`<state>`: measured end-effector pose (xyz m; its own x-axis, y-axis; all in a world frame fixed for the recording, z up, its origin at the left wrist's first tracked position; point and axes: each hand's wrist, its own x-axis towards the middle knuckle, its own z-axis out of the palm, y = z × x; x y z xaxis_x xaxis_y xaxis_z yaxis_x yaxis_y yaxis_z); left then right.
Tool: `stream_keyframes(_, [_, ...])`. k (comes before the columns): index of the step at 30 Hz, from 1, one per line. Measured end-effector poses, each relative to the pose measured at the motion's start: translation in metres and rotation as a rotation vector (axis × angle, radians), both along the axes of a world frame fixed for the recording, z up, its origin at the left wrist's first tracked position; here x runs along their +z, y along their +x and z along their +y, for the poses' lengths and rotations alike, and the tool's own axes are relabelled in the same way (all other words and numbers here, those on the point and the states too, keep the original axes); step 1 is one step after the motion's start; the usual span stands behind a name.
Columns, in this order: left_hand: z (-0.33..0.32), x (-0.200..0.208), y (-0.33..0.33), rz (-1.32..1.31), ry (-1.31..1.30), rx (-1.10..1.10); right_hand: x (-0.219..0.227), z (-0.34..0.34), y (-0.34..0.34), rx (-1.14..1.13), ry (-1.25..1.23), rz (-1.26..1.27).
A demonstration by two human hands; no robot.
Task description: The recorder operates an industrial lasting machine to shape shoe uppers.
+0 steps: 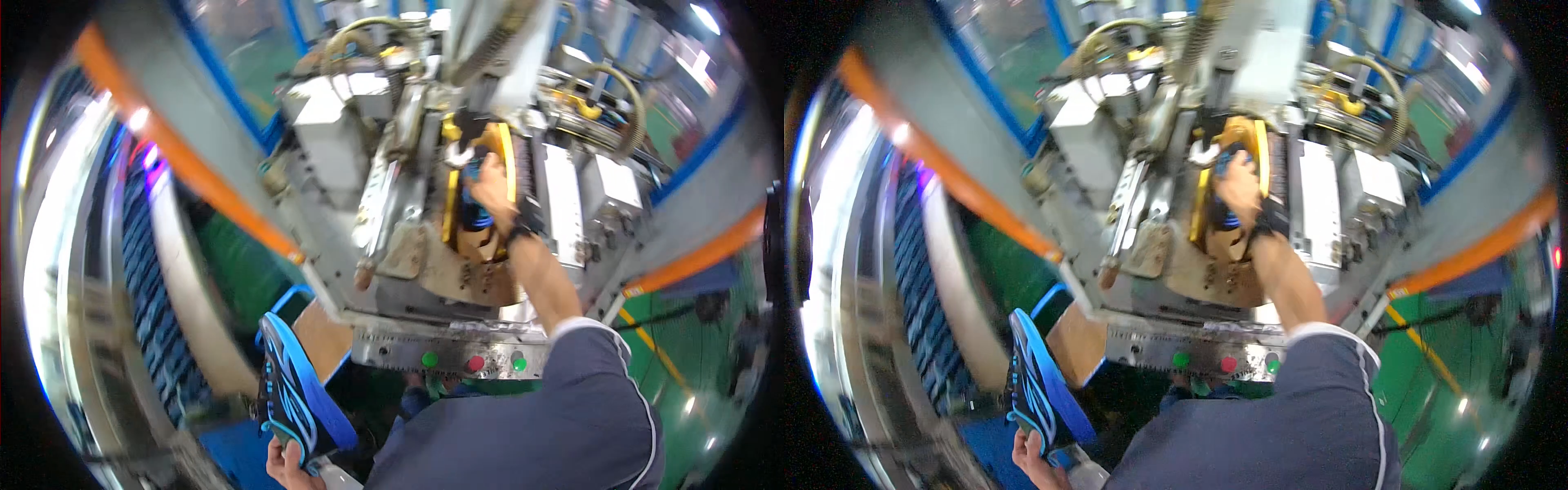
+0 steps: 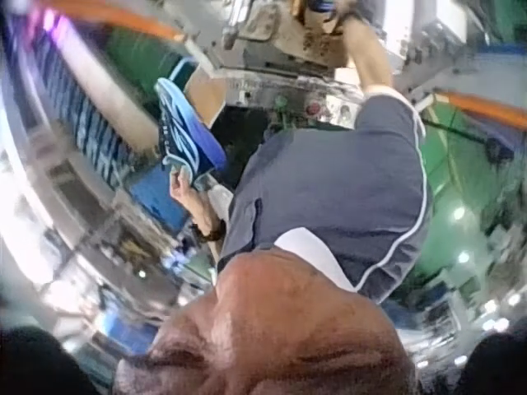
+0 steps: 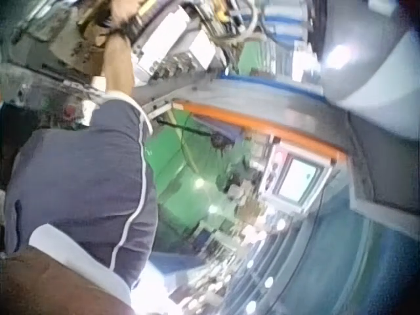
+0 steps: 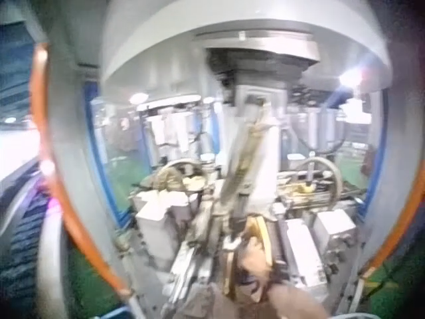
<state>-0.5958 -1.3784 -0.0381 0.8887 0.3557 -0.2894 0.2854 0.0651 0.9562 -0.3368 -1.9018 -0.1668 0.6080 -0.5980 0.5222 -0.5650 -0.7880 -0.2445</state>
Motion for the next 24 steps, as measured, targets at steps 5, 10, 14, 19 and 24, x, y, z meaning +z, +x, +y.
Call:
stream_keyframes(5, [0.002,-0.035,-0.088,0.055,-0.081,0.382,0.002,0.123,-0.151,0.804,0.387,-0.221])
stream_keyframes(10, [0.002,-0.055,-0.151,0.145,-0.320,0.550,-0.095,0.243,-0.197,1.131,0.390,0.078])
stream_keyframes(14, [0.004,-0.060,-0.204,0.215,-0.309,0.706,-0.157,0.251,-0.192,1.182,0.412,0.231])
stream_keyframes(19, [0.035,-0.070,-0.274,0.105,-0.439,0.934,-0.154,0.257,-0.190,1.172,0.376,0.157])
stream_keyframes(24, [0.119,-0.099,-0.349,0.062,-0.367,1.298,-0.043,0.372,-0.136,1.231,0.502,0.053])
